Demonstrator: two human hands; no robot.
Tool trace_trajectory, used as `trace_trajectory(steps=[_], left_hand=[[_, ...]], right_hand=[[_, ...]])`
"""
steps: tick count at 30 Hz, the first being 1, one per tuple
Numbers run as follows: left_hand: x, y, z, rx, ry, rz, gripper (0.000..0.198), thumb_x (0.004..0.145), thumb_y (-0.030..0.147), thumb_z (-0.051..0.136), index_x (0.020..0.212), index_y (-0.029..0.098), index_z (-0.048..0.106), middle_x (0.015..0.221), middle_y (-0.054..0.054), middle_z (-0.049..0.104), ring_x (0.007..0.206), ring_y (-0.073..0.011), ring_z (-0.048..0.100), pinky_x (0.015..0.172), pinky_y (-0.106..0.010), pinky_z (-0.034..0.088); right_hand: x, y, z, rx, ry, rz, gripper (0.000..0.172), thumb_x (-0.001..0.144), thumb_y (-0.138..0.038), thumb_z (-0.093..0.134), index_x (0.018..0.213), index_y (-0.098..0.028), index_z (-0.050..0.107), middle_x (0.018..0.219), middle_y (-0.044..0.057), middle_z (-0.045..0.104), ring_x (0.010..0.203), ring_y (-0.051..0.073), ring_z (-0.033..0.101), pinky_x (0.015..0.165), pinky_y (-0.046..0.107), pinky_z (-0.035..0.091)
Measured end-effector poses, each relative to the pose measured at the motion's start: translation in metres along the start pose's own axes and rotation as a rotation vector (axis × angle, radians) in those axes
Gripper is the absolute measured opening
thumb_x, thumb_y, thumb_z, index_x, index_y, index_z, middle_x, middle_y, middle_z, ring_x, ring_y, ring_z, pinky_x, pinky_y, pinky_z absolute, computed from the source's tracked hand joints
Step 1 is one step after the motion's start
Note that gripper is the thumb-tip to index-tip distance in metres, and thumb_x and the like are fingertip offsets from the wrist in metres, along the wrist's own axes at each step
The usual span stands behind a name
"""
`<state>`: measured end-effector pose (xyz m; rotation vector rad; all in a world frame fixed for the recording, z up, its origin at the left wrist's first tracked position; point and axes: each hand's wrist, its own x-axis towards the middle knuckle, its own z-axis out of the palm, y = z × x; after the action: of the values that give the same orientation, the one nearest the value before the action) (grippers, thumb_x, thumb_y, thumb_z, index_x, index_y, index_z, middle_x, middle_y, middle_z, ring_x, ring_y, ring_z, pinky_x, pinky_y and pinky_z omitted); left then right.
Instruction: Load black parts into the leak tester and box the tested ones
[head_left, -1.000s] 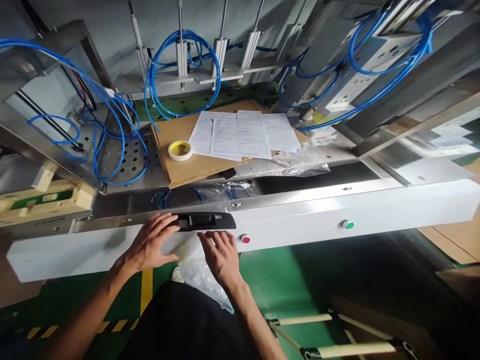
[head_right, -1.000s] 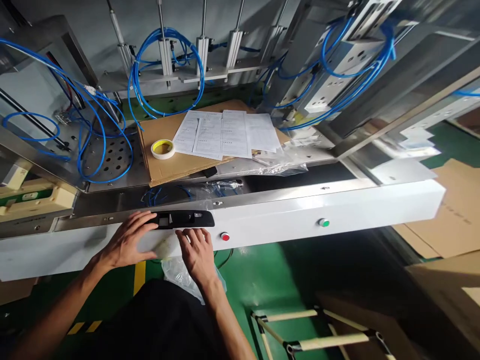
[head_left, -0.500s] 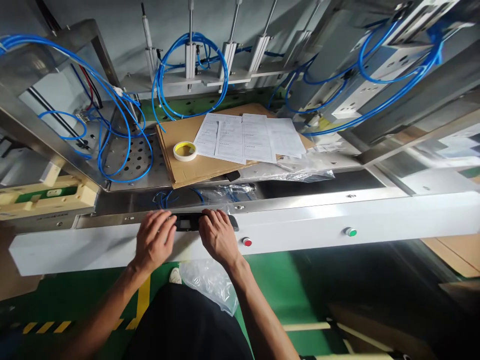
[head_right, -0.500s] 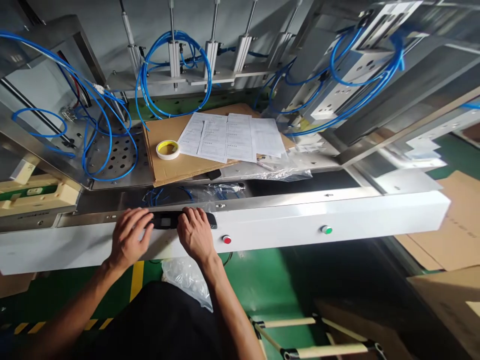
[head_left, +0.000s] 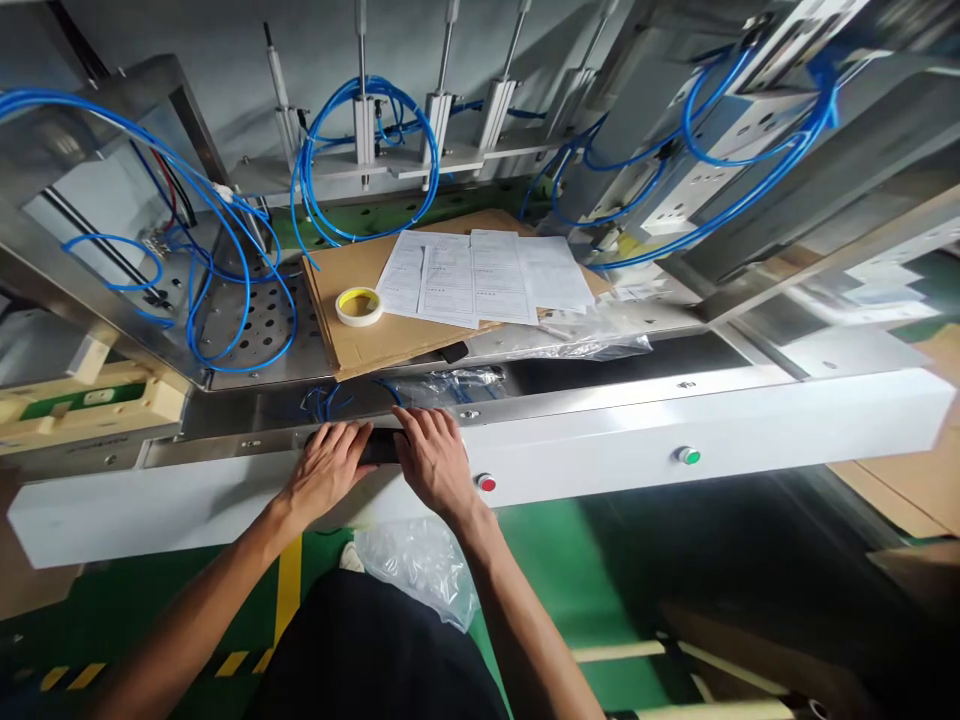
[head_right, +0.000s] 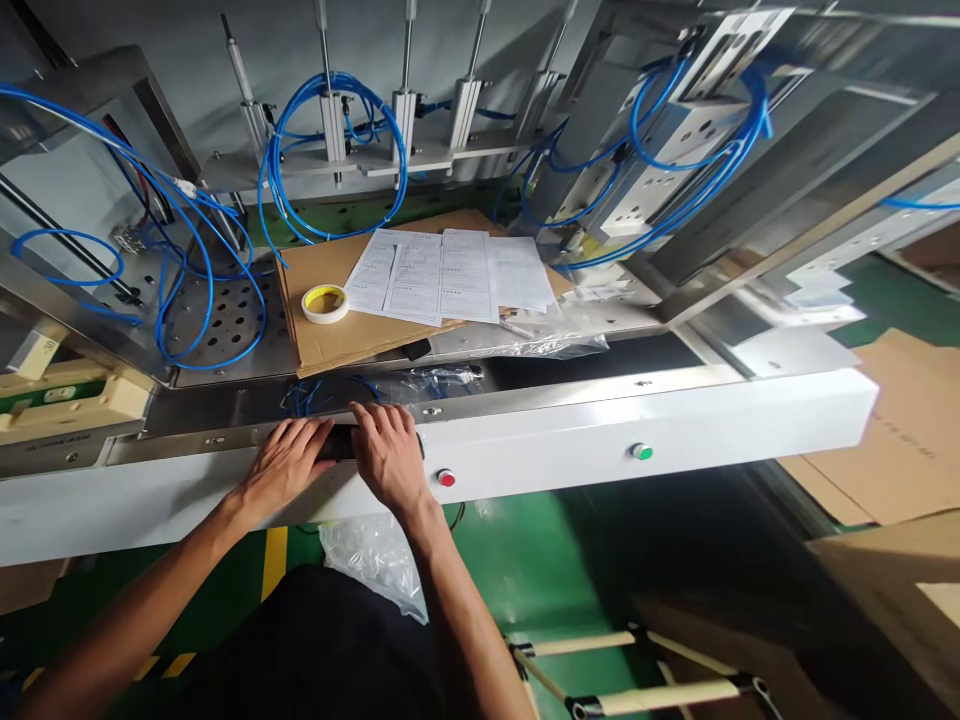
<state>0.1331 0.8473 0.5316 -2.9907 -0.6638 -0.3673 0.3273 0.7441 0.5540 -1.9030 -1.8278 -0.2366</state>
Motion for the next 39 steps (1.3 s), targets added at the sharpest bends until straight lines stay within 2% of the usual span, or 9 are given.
trace_trajectory(steps=[4,12,16,19,23,26,29,33,39], left_hand=[[0.002,0.000,-0.013,-0.121,-0.061,-0.031,0.050,0.110,0.042,0.047,0.151,0.015,0.051,0.142,-0.017,0.067,0.128,-0.0304,0.063,0.112,-0.049,0.047],[0.010,0.000,-0.030,-0.222,-0.138,-0.013,0.037,0.109,0.032,0.044,0.138,0.017,0.062,0.139,-0.012,0.070,0.125,-0.0259,0.065,0.110,-0.044,0.052],[0.009,0.001,-0.034,-0.175,-0.014,-0.008,0.035,0.109,0.033,0.046,0.131,0.016,0.067,0.149,-0.015,0.065,0.139,-0.0300,0.058,0.119,-0.051,0.045],[0.009,0.000,-0.037,-0.142,0.143,-0.021,0.036,0.108,0.033,0.049,0.137,0.015,0.064,0.136,-0.016,0.072,0.127,-0.0306,0.065,0.113,-0.050,0.049],[0.008,-0.009,-0.030,-0.184,0.289,-0.058,0.032,0.107,0.035,0.055,0.133,0.017,0.063,0.117,-0.013,0.077,0.109,-0.0271,0.071,0.097,-0.042,0.055],[0.005,-0.020,-0.016,-0.185,0.226,-0.031,0.039,0.105,0.043,0.059,0.134,0.017,0.061,0.125,-0.016,0.073,0.114,-0.0302,0.070,0.096,-0.043,0.056],[0.003,-0.029,-0.005,-0.184,0.154,-0.018,0.051,0.100,0.051,0.065,0.136,0.015,0.058,0.130,-0.018,0.070,0.115,-0.0326,0.069,0.095,-0.044,0.057],[-0.002,-0.032,0.001,-0.217,0.081,-0.004,0.046,0.100,0.048,0.066,0.134,0.018,0.058,0.122,-0.015,0.071,0.109,-0.0306,0.071,0.092,-0.043,0.058],[-0.011,-0.025,-0.009,-0.287,0.067,0.028,0.046,0.104,0.043,0.059,0.141,0.016,0.055,0.130,-0.018,0.070,0.117,-0.0325,0.070,0.097,-0.047,0.061]], right_hand=[[-0.023,-0.016,-0.003,0.019,0.103,-0.080,0.036,0.107,-0.034,0.056,0.139,-0.019,0.060,0.121,0.012,0.072,0.115,0.027,0.060,0.109,0.047,0.042],[-0.023,-0.015,0.003,-0.004,-0.071,-0.172,0.031,0.107,-0.015,0.043,0.127,-0.017,0.067,0.115,0.013,0.070,0.106,0.026,0.057,0.095,0.042,0.046],[-0.004,-0.017,-0.005,0.006,-0.160,-0.184,0.025,0.105,-0.015,0.047,0.118,-0.016,0.069,0.106,0.011,0.069,0.097,0.025,0.055,0.089,0.040,0.044],[0.011,-0.020,-0.003,0.007,-0.201,-0.145,0.018,0.101,-0.017,0.055,0.112,-0.016,0.068,0.106,0.010,0.069,0.098,0.025,0.054,0.089,0.040,0.041],[0.036,-0.017,0.014,0.013,-0.232,-0.090,0.015,0.098,-0.028,0.061,0.104,-0.015,0.067,0.099,0.011,0.069,0.095,0.026,0.054,0.086,0.042,0.039],[0.050,-0.012,0.029,0.031,-0.230,-0.051,0.019,0.097,-0.029,0.061,0.105,-0.013,0.067,0.096,0.011,0.070,0.089,0.026,0.055,0.084,0.043,0.041],[0.054,-0.009,0.035,0.071,-0.191,-0.029,0.018,0.096,-0.029,0.062,0.103,-0.014,0.069,0.122,0.016,0.070,0.104,0.028,0.058,0.091,0.044,0.044],[0.033,-0.018,0.029,0.155,-0.047,0.051,0.026,0.102,-0.029,0.056,0.119,-0.016,0.069,0.149,0.016,0.060,0.141,0.031,0.045,0.120,0.052,0.033],[-0.058,-0.052,0.024,0.398,0.224,0.458,0.029,0.108,-0.034,0.045,0.114,-0.016,0.068,0.108,0.015,0.072,0.101,0.026,0.065,0.092,0.045,0.053]])
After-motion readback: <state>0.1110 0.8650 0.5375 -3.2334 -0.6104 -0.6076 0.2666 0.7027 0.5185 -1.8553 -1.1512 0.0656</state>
